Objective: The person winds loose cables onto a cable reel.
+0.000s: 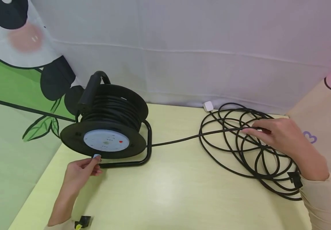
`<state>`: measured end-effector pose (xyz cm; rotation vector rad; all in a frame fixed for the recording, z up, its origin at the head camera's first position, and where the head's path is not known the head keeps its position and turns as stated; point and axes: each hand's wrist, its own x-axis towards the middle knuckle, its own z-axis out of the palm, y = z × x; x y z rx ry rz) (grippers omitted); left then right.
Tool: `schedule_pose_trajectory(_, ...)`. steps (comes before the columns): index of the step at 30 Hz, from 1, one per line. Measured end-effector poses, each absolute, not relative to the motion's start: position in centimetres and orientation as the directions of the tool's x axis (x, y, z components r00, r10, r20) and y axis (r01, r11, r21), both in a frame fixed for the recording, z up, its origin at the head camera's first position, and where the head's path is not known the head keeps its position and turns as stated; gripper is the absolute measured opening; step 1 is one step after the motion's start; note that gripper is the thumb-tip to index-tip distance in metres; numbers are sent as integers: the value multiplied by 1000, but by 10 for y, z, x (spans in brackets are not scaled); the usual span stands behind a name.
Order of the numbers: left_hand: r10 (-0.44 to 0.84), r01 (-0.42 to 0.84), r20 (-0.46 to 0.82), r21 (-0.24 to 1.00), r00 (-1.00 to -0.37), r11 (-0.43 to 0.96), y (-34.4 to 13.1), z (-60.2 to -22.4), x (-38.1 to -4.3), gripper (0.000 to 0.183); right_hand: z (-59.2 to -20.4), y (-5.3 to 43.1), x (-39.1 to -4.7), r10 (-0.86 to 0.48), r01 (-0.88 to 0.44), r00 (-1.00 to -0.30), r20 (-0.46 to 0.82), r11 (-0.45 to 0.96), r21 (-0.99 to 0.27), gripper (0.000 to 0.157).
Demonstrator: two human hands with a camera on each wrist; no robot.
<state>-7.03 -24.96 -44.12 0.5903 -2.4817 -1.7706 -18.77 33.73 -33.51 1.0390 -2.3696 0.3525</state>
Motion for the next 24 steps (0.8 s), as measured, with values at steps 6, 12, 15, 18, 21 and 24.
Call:
schedule_pose_trajectory(6,-373,-252,-155,941,-915,228,-266,-426,-65,38,-341,351,-181,-575,-724,-610,545,685,-87,57)
schedule_pose_trajectory(12,-429,-250,-131,939,-894,235,-276,-409,-62,41,-349,360,-173,-542,-693,-653,529,710,-129,26)
schedule_pose_trajectory(15,-449,-242,-130,949,-884,202,-280,-399,-60,37,-354,360,-170,-509,-647,-706,493,747,-155,12)
schedule_pose_trajectory(18,-460,-218,-123,963,-880,160,-280,-388,-58,34,-363,358,-168,-493,-616,-742,454,769,-170,14)
schedule_pose_trajectory(21,-468,-180,-107,977,-877,114,-278,-377,-56,31,-372,353,-168,-484,-593,-770,416,784,-184,18)
schedule_pose_trajectory(24,-474,-139,-80,986,-877,91,-276,-366,-56,29,-376,345,-168,-477,-566,-804,354,797,-211,21)
